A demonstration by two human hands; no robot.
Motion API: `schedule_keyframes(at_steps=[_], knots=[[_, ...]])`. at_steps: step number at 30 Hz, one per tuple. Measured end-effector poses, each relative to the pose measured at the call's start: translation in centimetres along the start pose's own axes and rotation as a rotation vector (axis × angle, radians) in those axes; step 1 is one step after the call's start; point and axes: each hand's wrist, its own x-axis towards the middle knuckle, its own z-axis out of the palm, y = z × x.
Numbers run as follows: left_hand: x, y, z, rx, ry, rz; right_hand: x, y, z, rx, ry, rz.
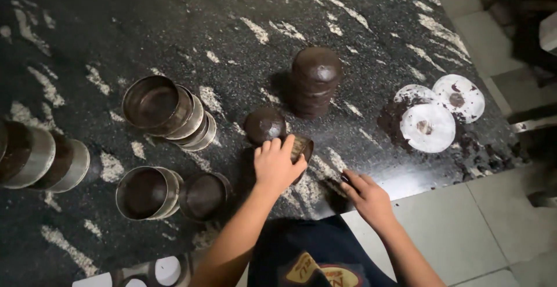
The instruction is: The person works at a dark table with metal cake rings and dark dome-shaped cakes. They lift rings off the cakes, stack the empty metal rings, use a small knife at times, and pair the dome cakes together on the table.
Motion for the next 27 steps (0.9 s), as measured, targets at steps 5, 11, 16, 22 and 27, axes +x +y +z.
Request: schedule_keyframes(at_steps=[5,11,16,22,27], knots=[[-0.1,-0.1,1.8,-0.203,-0.109,0.014,2.1,-1.9,-0.1,-0.265,0.034,-0.064],[-4.1,-0.2,1.5,-0.321,-0.173,0.131,4.7,1.9,4.0,-0.238,0.049,-0.100],[-9.8,-4.8,2.3,-0.298,0.037,0.348,4.4,9.5,10.7,0.527,-0.389,0.268],[-10.2,-3.3,1.4,-0.238,0.030,0.129,3.0,4.8,9.5,0.276,-0.227,0.082],[-2.3,0.5,-2.4,-0.240,-0.381,-0.225,3.3,-3.6,4.3,-0.299,0.033,-0.270]])
